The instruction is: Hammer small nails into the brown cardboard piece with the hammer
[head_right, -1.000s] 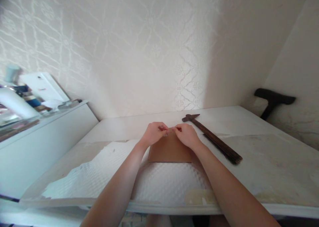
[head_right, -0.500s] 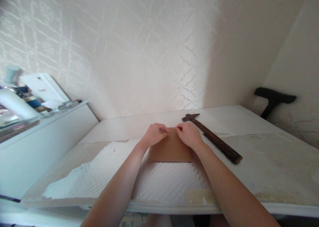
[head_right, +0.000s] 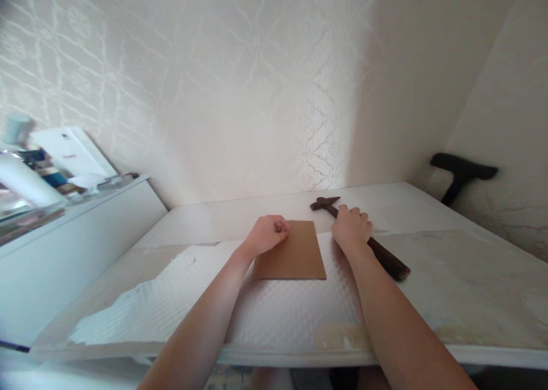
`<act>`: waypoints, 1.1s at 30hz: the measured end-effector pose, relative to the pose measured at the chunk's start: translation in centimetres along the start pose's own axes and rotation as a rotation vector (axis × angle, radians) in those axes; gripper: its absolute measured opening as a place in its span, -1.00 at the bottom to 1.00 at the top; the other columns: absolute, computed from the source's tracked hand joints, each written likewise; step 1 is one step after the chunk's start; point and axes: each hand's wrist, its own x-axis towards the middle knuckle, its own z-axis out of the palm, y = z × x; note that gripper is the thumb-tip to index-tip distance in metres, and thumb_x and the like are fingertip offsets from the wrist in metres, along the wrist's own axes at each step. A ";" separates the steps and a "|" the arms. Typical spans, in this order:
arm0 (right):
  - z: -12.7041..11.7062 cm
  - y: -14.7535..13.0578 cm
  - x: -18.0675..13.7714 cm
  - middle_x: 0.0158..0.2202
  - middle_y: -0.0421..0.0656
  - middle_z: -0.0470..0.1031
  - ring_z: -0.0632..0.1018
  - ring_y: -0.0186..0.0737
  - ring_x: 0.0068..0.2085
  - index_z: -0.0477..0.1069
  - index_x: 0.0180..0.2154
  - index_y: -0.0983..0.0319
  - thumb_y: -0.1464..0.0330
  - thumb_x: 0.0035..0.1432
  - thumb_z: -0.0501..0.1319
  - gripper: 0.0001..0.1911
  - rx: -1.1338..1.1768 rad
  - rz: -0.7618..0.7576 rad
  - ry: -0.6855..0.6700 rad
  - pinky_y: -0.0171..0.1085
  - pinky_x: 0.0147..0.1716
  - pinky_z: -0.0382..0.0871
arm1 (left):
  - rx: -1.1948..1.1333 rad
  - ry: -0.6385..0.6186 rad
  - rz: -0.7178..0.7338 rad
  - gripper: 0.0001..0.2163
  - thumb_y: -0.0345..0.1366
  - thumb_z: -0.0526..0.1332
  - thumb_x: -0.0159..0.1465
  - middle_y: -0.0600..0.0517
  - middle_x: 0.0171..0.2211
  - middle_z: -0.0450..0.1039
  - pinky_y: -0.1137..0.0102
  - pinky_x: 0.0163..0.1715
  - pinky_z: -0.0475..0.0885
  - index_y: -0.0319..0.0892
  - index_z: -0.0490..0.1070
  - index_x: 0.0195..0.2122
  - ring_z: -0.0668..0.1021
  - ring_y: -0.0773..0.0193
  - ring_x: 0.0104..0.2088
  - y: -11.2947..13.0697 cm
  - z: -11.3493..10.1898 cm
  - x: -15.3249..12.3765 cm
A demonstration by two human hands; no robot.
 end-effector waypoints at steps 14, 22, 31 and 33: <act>-3.9 -1.2 0.1 -0.08 0.02 0.45 0.48 0.05 -0.09 0.32 0.12 0.21 0.40 0.17 0.10 -0.54 0.247 -0.228 0.180 -0.07 -0.17 0.38 | -0.038 0.014 -0.026 -0.83 -0.49 0.21 0.07 0.06 -0.41 0.54 0.43 -0.25 0.40 -0.13 0.43 -0.33 0.55 0.27 -0.34 0.0 0.0 -0.2; -4.6 -0.9 0.2 -0.08 -0.08 0.50 0.48 -0.04 -0.05 0.44 -0.02 0.17 0.44 0.15 0.12 -0.65 0.433 -0.402 0.209 -0.10 -0.09 0.36 | -0.024 0.011 -0.038 -0.81 -0.48 0.22 0.09 0.05 -0.40 0.55 0.42 -0.24 0.40 -0.12 0.38 -0.27 0.56 0.25 -0.33 0.0 0.0 -0.2; -4.1 -0.6 0.4 -0.20 -0.19 0.55 0.52 -0.12 -0.16 0.51 -0.15 0.10 0.47 0.08 0.18 -0.70 0.438 -0.633 0.130 -0.17 -0.21 0.39 | 0.050 -0.023 -0.072 -0.77 -0.46 0.22 0.10 0.06 -0.35 0.56 0.41 -0.21 0.42 -0.13 0.37 -0.20 0.57 0.22 -0.25 0.3 -0.2 -0.2; -4.1 -0.6 0.4 -0.20 -0.21 0.55 0.52 -0.14 -0.17 0.51 -0.17 0.10 0.47 0.06 0.20 -0.71 0.451 -0.649 0.102 -0.18 -0.22 0.39 | 0.048 -0.024 -0.075 -0.76 -0.45 0.22 0.10 0.05 -0.33 0.56 0.41 -0.20 0.42 -0.14 0.37 -0.18 0.57 0.21 -0.22 0.4 -0.3 -0.2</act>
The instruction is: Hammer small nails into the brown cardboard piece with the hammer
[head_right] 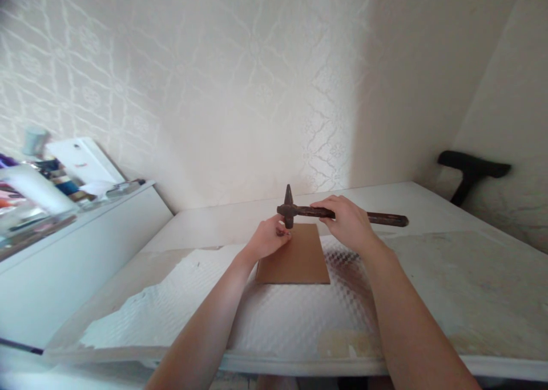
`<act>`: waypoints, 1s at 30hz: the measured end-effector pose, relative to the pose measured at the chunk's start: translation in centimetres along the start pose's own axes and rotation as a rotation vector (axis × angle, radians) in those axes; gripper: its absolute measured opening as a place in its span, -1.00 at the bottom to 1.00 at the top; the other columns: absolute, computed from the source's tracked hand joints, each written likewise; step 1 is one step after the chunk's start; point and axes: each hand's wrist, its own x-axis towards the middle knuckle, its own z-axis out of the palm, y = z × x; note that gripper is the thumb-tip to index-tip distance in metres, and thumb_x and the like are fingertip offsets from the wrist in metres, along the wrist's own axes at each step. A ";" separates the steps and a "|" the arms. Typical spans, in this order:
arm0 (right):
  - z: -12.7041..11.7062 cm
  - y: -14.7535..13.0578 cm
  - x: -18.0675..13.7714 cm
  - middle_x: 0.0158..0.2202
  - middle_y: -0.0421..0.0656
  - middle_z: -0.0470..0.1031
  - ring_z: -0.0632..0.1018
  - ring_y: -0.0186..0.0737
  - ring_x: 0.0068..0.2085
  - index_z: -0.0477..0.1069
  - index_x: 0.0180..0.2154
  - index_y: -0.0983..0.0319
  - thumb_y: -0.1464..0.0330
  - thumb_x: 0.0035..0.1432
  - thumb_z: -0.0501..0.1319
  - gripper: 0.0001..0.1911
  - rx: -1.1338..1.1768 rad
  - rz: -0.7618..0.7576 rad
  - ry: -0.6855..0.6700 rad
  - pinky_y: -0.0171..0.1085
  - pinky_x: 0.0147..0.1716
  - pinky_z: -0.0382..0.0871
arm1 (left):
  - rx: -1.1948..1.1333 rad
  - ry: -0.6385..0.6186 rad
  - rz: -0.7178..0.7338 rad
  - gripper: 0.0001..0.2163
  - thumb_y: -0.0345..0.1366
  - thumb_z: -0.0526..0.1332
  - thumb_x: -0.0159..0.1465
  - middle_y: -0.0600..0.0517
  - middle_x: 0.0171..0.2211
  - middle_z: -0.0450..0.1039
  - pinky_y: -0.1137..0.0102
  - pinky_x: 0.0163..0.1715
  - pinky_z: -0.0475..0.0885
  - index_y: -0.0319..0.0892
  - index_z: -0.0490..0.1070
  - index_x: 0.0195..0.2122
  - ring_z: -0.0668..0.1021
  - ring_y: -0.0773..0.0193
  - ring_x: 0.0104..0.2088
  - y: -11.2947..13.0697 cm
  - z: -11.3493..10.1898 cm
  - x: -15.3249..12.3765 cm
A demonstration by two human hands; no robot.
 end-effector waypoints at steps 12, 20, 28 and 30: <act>-0.1 -0.1 0.0 -0.21 -0.23 0.56 0.53 -0.14 -0.18 0.53 -0.21 0.10 0.51 0.03 0.22 -0.72 -0.031 0.007 -0.032 -0.19 -0.25 0.39 | -0.093 0.030 -0.001 -0.82 -0.45 0.26 0.08 0.02 -0.31 0.57 0.42 -0.22 0.43 -0.17 0.39 -0.27 0.59 0.22 -0.25 -0.8 0.7 0.5; 0.0 -0.2 0.0 -0.21 -0.23 0.56 0.53 -0.16 -0.19 0.53 -0.21 0.09 0.51 0.04 0.22 -0.71 -0.020 -0.010 -0.019 -0.20 -0.25 0.39 | -0.072 0.029 -0.025 -0.81 -0.44 0.27 0.07 0.04 -0.32 0.58 0.43 -0.24 0.44 -0.16 0.38 -0.26 0.59 0.23 -0.26 -0.6 0.6 0.3; 0.0 -0.4 0.1 -0.20 -0.22 0.56 0.53 -0.15 -0.17 0.52 -0.19 0.10 0.48 0.06 0.21 -0.73 -0.010 -0.014 -0.002 -0.20 -0.25 0.38 | -0.041 0.044 -0.006 -0.76 -0.45 0.23 0.08 0.03 -0.33 0.58 0.44 -0.25 0.44 -0.16 0.37 -0.20 0.59 0.21 -0.25 -0.5 0.5 0.2; 0.0 -0.5 0.1 -0.20 -0.22 0.56 0.53 -0.15 -0.18 0.52 -0.21 0.10 0.48 0.07 0.20 -0.74 -0.008 -0.021 -0.011 -0.20 -0.25 0.39 | -0.021 0.037 -0.018 -0.79 -0.43 0.23 0.09 0.02 -0.32 0.58 0.43 -0.25 0.44 -0.16 0.38 -0.22 0.60 0.20 -0.25 -0.3 0.4 0.2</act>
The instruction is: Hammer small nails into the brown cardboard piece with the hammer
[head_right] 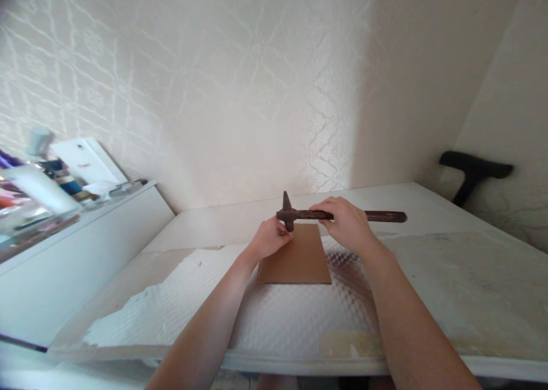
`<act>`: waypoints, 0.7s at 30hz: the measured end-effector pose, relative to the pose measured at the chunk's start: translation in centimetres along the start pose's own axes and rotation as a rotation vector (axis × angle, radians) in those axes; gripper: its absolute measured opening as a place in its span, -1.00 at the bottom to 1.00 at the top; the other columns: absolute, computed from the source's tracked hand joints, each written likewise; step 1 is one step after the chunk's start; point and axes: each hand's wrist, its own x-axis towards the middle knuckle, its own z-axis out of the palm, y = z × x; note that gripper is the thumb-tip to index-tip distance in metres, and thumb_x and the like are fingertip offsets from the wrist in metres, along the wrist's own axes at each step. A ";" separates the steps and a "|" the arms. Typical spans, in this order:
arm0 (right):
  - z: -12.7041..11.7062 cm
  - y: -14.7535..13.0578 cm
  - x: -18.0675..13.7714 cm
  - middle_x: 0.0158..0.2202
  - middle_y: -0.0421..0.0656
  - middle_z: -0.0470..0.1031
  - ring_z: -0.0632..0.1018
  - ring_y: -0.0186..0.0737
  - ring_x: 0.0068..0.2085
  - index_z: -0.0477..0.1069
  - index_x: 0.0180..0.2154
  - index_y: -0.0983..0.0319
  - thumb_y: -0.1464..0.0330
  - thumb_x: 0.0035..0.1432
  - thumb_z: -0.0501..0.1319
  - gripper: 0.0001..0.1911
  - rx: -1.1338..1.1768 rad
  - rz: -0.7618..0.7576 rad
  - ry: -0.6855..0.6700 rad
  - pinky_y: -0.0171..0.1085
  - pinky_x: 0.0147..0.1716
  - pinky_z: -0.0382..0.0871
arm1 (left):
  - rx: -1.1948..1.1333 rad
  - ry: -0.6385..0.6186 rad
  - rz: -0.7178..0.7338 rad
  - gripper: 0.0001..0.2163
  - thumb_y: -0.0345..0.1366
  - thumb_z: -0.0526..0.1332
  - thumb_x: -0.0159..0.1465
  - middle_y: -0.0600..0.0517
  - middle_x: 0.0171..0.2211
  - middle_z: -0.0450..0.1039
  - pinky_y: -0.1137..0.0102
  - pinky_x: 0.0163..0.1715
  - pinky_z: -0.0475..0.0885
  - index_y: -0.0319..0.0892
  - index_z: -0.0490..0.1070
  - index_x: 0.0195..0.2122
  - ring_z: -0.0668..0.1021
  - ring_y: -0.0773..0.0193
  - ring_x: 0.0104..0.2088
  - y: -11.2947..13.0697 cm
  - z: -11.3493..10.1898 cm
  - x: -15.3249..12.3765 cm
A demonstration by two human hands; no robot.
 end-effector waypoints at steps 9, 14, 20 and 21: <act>0.1 0.1 0.0 -0.21 -0.21 0.56 0.53 -0.16 -0.18 0.54 -0.21 0.09 0.46 0.07 0.20 -0.74 0.027 -0.006 -0.003 -0.21 -0.25 0.39 | 0.003 0.002 -0.003 -0.69 -0.42 0.23 0.08 0.01 -0.28 0.58 0.40 -0.22 0.44 -0.17 0.33 -0.11 0.59 0.20 -0.23 0.2 -0.2 -0.2; 0.1 0.1 0.0 -0.21 -0.19 0.56 0.53 -0.15 -0.19 0.53 -0.20 0.08 0.46 0.08 0.18 -0.74 0.034 -0.008 0.011 -0.18 -0.22 0.40 | -0.018 -0.005 -0.020 -0.65 -0.41 0.23 0.08 0.01 -0.28 0.57 0.36 -0.21 0.44 -0.17 0.31 -0.08 0.59 0.16 -0.23 0.1 0.0 -0.1; 0.2 0.1 0.0 -0.22 -0.21 0.56 0.52 -0.15 -0.20 0.53 -0.22 0.08 0.48 0.07 0.19 -0.74 0.023 -0.011 -0.001 -0.19 -0.24 0.39 | -0.043 -0.003 -0.036 -0.65 -0.41 0.25 0.06 0.00 -0.28 0.57 0.37 -0.22 0.44 -0.18 0.28 -0.11 0.58 0.18 -0.24 -0.1 0.0 0.0; 0.2 0.1 0.0 -0.22 -0.21 0.56 0.52 -0.15 -0.19 0.52 -0.22 0.08 0.48 0.07 0.19 -0.74 0.024 -0.009 0.000 -0.19 -0.24 0.39 | -0.043 -0.005 -0.037 -0.65 -0.41 0.25 0.06 -0.01 -0.28 0.56 0.37 -0.22 0.44 -0.19 0.28 -0.10 0.58 0.18 -0.24 -0.1 0.0 0.0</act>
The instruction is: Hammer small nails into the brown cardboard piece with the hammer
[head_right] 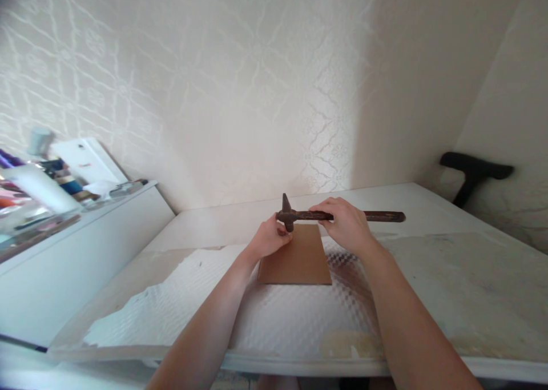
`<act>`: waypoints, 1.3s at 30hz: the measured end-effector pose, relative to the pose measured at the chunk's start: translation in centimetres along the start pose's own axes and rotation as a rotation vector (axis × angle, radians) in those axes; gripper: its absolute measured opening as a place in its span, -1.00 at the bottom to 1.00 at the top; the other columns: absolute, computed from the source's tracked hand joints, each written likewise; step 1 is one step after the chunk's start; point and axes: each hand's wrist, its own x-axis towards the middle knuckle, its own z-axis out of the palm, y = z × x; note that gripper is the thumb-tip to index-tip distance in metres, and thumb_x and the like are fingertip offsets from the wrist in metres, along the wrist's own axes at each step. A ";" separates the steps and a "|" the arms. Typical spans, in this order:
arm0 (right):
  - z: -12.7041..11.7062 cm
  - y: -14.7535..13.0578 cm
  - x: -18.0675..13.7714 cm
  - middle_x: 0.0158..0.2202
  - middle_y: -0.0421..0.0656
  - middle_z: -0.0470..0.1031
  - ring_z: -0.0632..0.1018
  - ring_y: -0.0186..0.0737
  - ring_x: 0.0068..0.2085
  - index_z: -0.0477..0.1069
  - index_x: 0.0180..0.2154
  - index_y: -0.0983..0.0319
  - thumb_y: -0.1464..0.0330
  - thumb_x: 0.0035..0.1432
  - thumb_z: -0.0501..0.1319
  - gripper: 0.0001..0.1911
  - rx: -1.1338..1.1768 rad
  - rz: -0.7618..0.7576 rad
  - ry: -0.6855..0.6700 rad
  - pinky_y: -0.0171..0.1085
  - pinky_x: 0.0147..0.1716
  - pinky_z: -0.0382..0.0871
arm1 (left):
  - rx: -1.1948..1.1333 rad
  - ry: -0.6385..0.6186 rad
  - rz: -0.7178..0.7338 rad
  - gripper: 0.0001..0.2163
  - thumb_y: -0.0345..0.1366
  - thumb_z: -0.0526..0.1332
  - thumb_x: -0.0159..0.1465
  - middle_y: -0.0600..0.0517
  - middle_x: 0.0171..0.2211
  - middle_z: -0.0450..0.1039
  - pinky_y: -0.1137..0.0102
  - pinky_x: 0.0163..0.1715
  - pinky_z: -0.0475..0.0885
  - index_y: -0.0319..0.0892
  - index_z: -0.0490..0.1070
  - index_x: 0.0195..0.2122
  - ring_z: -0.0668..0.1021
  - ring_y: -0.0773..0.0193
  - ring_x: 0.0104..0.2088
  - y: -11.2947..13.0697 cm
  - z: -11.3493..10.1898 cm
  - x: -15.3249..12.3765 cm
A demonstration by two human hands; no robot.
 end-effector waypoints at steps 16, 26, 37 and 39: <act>-0.2 -0.1 -0.1 -0.24 -0.22 0.56 0.53 -0.16 -0.22 0.54 -0.23 0.07 0.48 0.06 0.19 -0.73 -0.021 -0.003 -0.011 -0.21 -0.28 0.39 | -0.050 -0.026 0.010 -0.59 -0.43 0.25 0.06 0.02 -0.28 0.55 0.39 -0.27 0.42 -0.17 0.18 -0.06 0.57 0.21 -0.26 -0.4 0.2 0.2; -0.2 -0.1 -0.1 -0.24 -0.23 0.56 0.54 -0.18 -0.22 0.55 -0.23 0.05 0.47 0.06 0.19 -0.73 -0.040 -0.007 -0.005 -0.22 -0.31 0.40 | -0.059 -0.024 0.013 -0.58 -0.42 0.25 0.06 0.03 -0.27 0.55 0.37 -0.24 0.43 -0.16 0.19 -0.05 0.58 0.20 -0.24 -0.3 0.1 0.1; 0.0 0.1 0.0 -0.23 -0.23 0.56 0.54 -0.17 -0.21 0.54 -0.22 0.05 0.47 0.06 0.20 -0.72 -0.023 -0.012 0.010 -0.21 -0.27 0.41 | -0.051 -0.018 -0.005 -0.59 -0.43 0.26 0.06 0.03 -0.27 0.55 0.39 -0.23 0.43 -0.15 0.20 -0.06 0.58 0.22 -0.24 -0.3 0.1 0.0; 0.0 0.1 0.0 -0.22 -0.22 0.56 0.54 -0.17 -0.20 0.54 -0.21 0.06 0.47 0.05 0.20 -0.71 -0.010 -0.017 0.020 -0.20 -0.26 0.41 | -0.043 -0.016 -0.007 -0.60 -0.42 0.26 0.06 0.03 -0.27 0.55 0.39 -0.22 0.43 -0.15 0.21 -0.07 0.58 0.22 -0.25 -0.3 0.1 0.1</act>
